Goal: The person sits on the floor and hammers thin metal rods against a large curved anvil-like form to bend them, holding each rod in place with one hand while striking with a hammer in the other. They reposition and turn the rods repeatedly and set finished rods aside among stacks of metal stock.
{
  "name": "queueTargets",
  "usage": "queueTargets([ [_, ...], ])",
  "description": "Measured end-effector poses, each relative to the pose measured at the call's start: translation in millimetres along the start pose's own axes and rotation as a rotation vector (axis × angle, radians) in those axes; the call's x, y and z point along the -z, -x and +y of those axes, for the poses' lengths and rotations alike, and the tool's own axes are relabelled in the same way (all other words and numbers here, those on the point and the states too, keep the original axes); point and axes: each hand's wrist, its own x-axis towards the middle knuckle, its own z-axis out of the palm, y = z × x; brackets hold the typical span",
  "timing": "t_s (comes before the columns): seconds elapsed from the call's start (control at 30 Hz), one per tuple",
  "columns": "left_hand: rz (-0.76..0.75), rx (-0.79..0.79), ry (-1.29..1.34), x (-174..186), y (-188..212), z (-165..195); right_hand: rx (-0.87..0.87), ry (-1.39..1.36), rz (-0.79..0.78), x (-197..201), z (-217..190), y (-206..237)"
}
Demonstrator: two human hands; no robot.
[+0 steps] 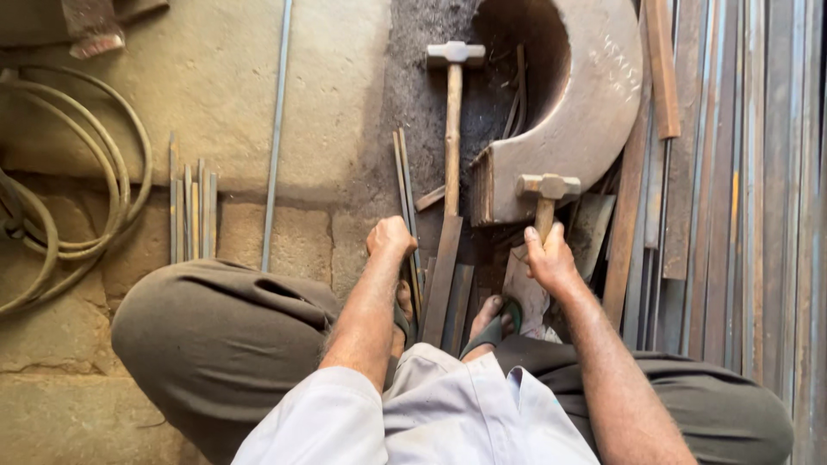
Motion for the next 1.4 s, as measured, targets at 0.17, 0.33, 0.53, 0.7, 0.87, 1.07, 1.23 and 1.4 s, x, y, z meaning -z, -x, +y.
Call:
queueTargets([
  [0.17,0.02,0.129,0.026,0.2,1.4,2.1,-0.02,-0.035,-0.017,1.1,4.4,-1.1],
  [0.33,0.054,0.138,0.16,1.2,-0.8,-6.1,0.054,0.049,0.027,-4.6,24.2,-15.9],
  [0.53,0.297,0.036,0.33,30.1,20.3,7.1,-0.063,0.034,0.015,0.2,-2.6,-10.2],
  [0.7,0.532,-0.469,0.666,82.0,38.5,41.6,-0.071,-0.068,0.015,5.4,-22.7,3.1],
  [0.87,0.217,-0.701,1.113,152.0,57.5,66.9,-0.103,-0.615,-0.015,8.8,-29.7,0.3],
  [1.07,0.335,-0.505,0.441,182.8,79.6,35.0,-0.23,-0.804,-0.217,19.9,-28.5,2.8],
  [1.23,0.387,-0.574,0.07,138.7,72.4,-1.6,-0.106,-0.882,-0.15,18.7,-11.5,7.2],
  [1.4,0.151,-0.516,0.089,103.2,53.8,-20.0,0.006,-0.817,0.054,36.1,-30.4,32.2],
])
